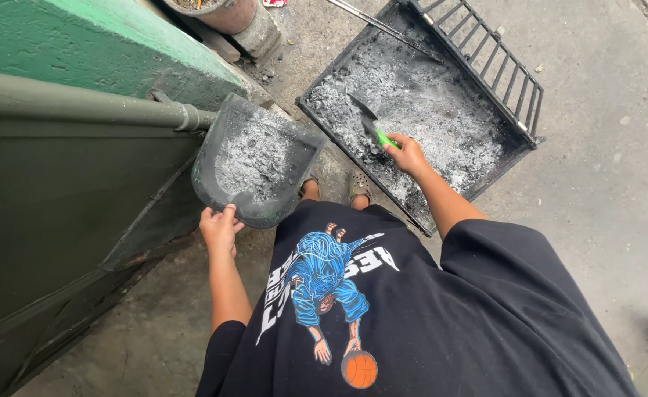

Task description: Removing ash from a charcoal grill using a hand trowel and a dustpan

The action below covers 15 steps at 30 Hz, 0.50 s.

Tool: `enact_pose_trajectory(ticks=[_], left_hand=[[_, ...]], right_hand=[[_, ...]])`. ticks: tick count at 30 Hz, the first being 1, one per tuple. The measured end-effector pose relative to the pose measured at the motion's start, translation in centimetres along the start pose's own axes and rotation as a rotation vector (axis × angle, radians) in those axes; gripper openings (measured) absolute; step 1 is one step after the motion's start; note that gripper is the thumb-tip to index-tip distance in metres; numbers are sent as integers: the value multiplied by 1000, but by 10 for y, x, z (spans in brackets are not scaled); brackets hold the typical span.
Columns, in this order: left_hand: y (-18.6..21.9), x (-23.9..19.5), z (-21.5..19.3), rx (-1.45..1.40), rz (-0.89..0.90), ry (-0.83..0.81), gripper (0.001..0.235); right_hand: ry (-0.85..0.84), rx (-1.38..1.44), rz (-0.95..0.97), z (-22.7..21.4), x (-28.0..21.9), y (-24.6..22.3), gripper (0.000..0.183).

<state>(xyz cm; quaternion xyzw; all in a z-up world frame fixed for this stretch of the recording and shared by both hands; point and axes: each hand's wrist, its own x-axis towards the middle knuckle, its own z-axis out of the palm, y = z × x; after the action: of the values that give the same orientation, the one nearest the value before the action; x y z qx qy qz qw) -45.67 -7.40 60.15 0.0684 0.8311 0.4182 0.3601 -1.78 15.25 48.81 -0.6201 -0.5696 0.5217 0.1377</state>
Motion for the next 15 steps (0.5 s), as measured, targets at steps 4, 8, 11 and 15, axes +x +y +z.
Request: enact_pose_trajectory(ticks=[4, 8, 11, 15], left_hand=[[10, -8, 2, 13, -4, -4, 88], [17, -10, 16, 35, 21, -23, 84], [19, -6, 31, 60, 35, -44, 86], [14, 4, 60, 116, 99, -63, 82]], right_hand=[[-169, 398, 209, 6, 30, 25, 30], [-245, 672, 265, -2, 21, 14, 37], [-235, 727, 262, -9, 9, 13, 38], [-162, 700, 224, -41, -12, -9, 41]])
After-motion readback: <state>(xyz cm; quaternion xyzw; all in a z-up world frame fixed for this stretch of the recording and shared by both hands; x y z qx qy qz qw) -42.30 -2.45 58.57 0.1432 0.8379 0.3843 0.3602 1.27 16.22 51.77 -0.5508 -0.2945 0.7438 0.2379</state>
